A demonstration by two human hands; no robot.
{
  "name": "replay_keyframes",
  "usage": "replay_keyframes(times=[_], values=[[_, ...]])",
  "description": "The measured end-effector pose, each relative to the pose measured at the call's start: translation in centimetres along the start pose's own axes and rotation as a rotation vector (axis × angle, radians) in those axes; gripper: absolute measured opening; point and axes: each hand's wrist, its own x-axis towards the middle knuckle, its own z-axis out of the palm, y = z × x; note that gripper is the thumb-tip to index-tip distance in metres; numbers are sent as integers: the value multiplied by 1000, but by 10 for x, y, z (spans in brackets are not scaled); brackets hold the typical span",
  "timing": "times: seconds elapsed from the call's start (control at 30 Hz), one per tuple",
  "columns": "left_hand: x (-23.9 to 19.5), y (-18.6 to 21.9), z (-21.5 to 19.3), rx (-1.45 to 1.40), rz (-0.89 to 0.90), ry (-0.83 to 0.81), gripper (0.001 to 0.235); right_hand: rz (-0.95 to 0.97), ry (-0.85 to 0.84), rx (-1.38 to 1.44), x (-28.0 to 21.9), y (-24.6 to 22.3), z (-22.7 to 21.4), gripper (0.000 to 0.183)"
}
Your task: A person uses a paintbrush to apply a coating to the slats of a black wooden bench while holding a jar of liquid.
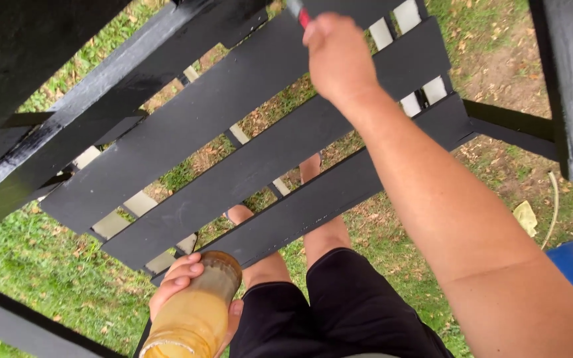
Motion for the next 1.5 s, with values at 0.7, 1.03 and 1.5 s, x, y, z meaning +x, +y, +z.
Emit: replay_keyframes(times=[0.7,1.03,1.5], values=[[-2,-5,-4,1,3,16,68,-96,79,161,-2,38,46,29],[-6,-10,-6,-8,-5,23,68,-348,137,152,-8,17,57,25],[-11,-13,-8,-18,14,52,68,-56,105,413,11,31,27,30]])
